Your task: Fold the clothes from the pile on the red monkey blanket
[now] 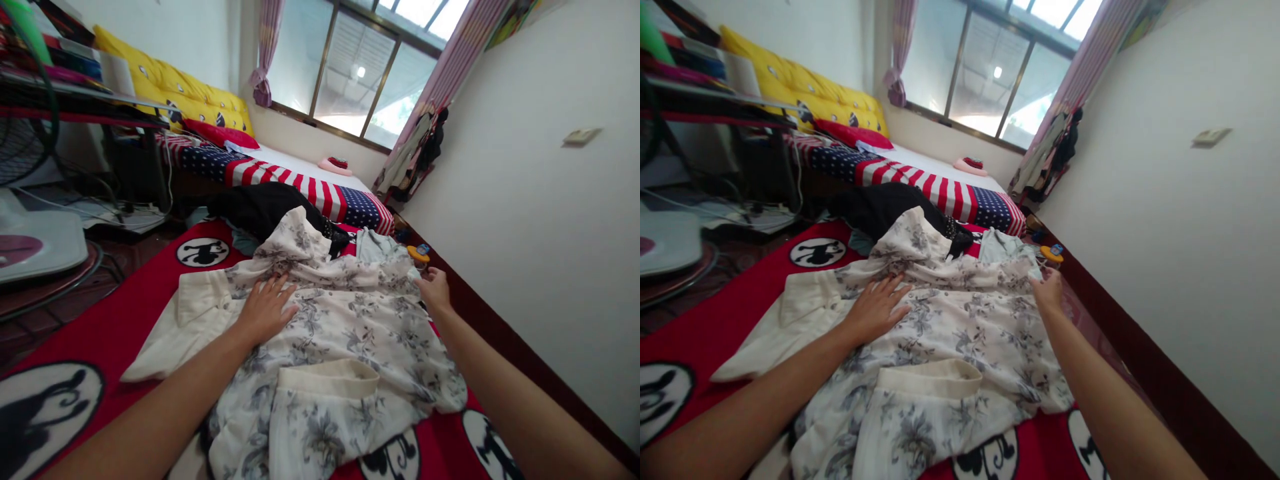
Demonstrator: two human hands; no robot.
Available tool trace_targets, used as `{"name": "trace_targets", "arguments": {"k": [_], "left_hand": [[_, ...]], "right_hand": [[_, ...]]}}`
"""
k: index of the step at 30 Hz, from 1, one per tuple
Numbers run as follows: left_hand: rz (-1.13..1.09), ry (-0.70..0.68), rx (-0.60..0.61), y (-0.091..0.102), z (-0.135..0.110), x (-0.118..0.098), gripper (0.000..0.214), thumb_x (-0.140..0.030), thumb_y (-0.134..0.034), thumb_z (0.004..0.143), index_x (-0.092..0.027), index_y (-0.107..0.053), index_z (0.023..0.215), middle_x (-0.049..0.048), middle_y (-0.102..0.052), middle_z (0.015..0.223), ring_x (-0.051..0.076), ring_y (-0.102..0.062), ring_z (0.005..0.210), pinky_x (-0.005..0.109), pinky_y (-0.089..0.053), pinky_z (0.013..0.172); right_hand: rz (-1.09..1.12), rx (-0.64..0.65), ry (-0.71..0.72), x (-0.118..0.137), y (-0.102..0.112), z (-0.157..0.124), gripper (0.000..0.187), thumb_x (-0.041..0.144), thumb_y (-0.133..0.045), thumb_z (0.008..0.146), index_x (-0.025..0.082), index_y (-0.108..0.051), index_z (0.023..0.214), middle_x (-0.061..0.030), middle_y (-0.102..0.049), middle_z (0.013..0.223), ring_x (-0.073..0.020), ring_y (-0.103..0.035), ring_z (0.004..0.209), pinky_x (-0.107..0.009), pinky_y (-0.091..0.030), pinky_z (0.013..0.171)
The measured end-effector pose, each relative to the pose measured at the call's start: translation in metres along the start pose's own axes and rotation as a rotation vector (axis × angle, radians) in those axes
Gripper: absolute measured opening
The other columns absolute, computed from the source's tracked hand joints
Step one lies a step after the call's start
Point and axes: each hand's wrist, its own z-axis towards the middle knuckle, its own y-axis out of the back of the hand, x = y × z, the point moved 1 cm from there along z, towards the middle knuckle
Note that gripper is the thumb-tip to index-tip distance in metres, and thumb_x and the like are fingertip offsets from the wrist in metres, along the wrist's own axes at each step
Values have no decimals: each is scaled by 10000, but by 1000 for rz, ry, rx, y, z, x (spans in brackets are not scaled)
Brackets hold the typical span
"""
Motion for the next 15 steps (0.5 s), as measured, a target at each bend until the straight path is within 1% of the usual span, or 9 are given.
{"name": "trace_targets", "arguments": {"k": [1,3,6,7,8,9,11,13,15], "left_hand": [[-6,1,-2,0,0,0,539,-468,-455,923,-245,-484,1413,106,-326,1557,350,-320,1415,567,-233,1130],[-17,9,-8,0,0,0,537,-469,-459,920,-256,-483,1413,97,-325,1559,344,-322,1414,561,-225,1137],[-27,15,-10,0,-1,1,535,-471,-455,921,-268,-477,1416,84,-324,1562,335,-319,1417,555,-218,1144],[-28,16,-8,1,-1,1,536,-473,-455,921,-270,-475,1416,83,-325,1562,336,-320,1417,556,-217,1144],[-28,17,-6,1,-1,1,537,-477,-454,921,-271,-475,1416,83,-326,1561,336,-319,1417,556,-216,1145],[-27,20,-3,2,-1,0,539,-481,-454,921,-272,-473,1417,82,-324,1562,336,-318,1418,556,-214,1146],[-20,25,5,2,-1,-1,541,-487,-453,922,-276,-466,1421,80,-319,1565,333,-314,1421,553,-214,1147],[-22,26,10,3,-2,-2,539,-489,-452,924,-274,-467,1418,80,-320,1565,332,-316,1420,550,-218,1147],[-46,14,-5,5,-4,-2,530,-479,-473,917,-257,-494,1398,91,-339,1556,334,-333,1411,547,-234,1145]], "right_hand": [[-15,18,16,0,-9,-11,501,333,-665,655,114,-602,1101,-190,-670,1097,-286,-671,933,-456,-534,841],[-15,149,119,4,-28,-41,460,345,-647,679,124,-628,1082,-187,-646,1182,-305,-629,1073,-478,-490,935],[-28,466,428,12,-54,-101,438,394,-608,775,168,-638,1148,-165,-588,1319,-296,-531,1249,-493,-413,1043],[-44,554,514,14,-59,-121,458,409,-597,801,189,-621,1201,-156,-555,1371,-296,-497,1290,-508,-389,1064],[-71,609,573,15,-63,-138,478,419,-589,820,215,-598,1253,-144,-519,1417,-300,-464,1324,-530,-362,1082],[-102,636,610,15,-65,-152,491,422,-579,837,239,-574,1293,-130,-491,1448,-307,-434,1349,-557,-338,1092],[-153,627,649,12,-65,-170,488,421,-547,869,266,-548,1332,-109,-458,1479,-319,-385,1383,-597,-305,1100],[-144,589,668,9,-63,-176,461,415,-509,896,258,-555,1328,-105,-472,1469,-314,-396,1378,-590,-320,1098],[-92,562,683,5,-60,-174,437,416,-506,898,248,-586,1294,-109,-512,1435,-308,-441,1348,-560,-365,1085]]}}
